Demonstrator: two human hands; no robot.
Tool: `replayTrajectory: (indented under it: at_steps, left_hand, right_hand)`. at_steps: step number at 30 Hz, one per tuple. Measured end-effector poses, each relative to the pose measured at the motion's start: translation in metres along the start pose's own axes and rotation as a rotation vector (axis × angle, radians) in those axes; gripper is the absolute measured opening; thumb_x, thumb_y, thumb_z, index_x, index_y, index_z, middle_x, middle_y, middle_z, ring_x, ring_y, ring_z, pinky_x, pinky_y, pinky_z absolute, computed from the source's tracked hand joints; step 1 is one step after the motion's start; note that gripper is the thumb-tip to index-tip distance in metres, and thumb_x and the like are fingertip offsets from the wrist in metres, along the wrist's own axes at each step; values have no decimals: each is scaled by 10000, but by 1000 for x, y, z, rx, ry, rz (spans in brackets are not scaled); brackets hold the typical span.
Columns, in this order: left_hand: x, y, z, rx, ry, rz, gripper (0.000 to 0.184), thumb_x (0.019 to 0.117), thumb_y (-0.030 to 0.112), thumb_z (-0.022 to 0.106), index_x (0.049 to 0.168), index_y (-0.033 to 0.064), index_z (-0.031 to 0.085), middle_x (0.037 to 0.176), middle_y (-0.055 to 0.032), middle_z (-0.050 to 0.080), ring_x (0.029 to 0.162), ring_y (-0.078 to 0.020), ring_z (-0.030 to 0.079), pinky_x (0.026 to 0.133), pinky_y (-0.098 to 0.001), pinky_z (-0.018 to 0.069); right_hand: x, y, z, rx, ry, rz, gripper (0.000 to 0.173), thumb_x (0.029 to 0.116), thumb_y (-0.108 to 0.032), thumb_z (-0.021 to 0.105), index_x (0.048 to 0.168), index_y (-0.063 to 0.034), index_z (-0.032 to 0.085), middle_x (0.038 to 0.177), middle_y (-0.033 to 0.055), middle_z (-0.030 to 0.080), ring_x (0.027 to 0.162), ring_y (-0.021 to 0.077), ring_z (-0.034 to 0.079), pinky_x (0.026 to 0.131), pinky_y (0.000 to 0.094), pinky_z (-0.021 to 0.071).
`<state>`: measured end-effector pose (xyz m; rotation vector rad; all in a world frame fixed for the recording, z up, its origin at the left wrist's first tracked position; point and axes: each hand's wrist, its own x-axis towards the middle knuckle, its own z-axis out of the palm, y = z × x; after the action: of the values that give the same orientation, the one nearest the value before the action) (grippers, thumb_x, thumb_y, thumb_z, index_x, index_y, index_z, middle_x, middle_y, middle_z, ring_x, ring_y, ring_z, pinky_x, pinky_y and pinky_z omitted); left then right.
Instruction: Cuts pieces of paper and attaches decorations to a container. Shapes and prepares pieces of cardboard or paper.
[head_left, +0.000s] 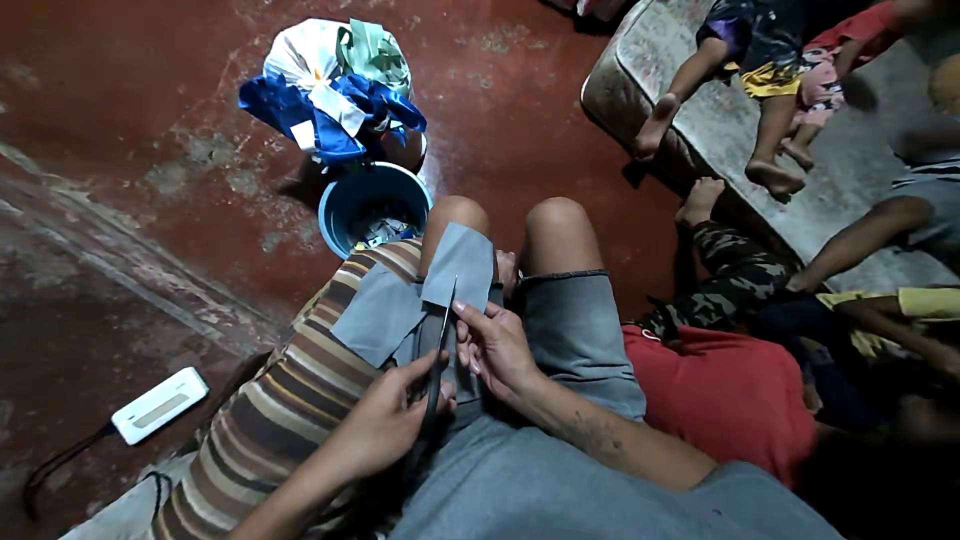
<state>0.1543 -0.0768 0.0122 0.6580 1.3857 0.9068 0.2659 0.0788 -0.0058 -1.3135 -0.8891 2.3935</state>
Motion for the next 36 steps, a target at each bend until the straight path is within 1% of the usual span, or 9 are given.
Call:
replayTrajectory:
  at_steps: [4,8,10,13,15,19,25,29,36]
  left_hand:
    - [-1,-3,-3,42,4,2,479,1025,279,596,1459,96,511,1089,-1,746,957,-118,728,886,-322,607]
    - [-1,0,-1,30,7,-24,478,1028,289,600,1459,100,513,1105,-6,746,972,-128,733,906,-329,608]
    - [0,-1,-1,32,2,-17,479,1028,286,597,1461,101,511,1100,-4,747,968,-127,732,900,-325,607]
    - [0,-3,2,18,12,7,472,1029,254,600,1460,85,509,1089,-8,747,967,-132,733,898,-322,611]
    - [0,-3,4,7,21,7,476,1029,253,601,1466,89,506,1092,-5,752,966,-130,736,895,-318,611]
    - [0,-3,5,-10,34,7,496,1027,246,609,1481,84,494,1093,-5,752,966,-128,736,894,-311,611]
    - [1,-7,6,30,50,15,504,1024,261,608,1483,90,493,1096,6,754,972,-112,733,908,-312,607]
    - [0,-9,6,58,53,30,513,1028,265,598,1491,78,482,1103,12,750,978,-93,724,911,-305,597]
    - [3,-10,9,20,87,-16,493,1013,229,632,1471,88,519,1067,14,763,958,-110,741,910,-306,614]
  right_hand:
    - [-1,-3,-6,-5,0,-31,147,1028,-75,577,1012,70,590,641,96,605,414,107,521,375,228,456]
    - [-3,-1,-6,40,-16,-5,145,1024,-79,584,993,62,592,637,99,609,418,104,532,381,230,466]
    - [-3,1,-4,76,-8,19,141,1020,-80,595,988,57,592,644,96,611,425,104,538,390,227,476]
    - [-3,2,3,111,43,42,137,1016,-70,606,971,58,585,632,100,607,405,105,524,373,225,463]
    - [-2,2,6,103,69,29,140,1011,-58,611,960,70,579,623,109,605,394,110,517,360,229,455]
    - [-2,3,5,69,48,-5,144,1013,-59,606,969,76,585,628,111,609,399,112,520,363,233,456]
    - [-1,6,2,47,38,-36,147,1015,-56,602,963,80,581,626,117,611,398,114,519,364,232,453]
    - [-1,8,0,5,25,-47,158,1014,-67,608,973,86,600,636,123,621,397,106,507,360,225,433]
    - [-1,9,0,17,17,-58,160,1012,-63,611,964,90,597,636,131,621,391,100,497,358,221,423]
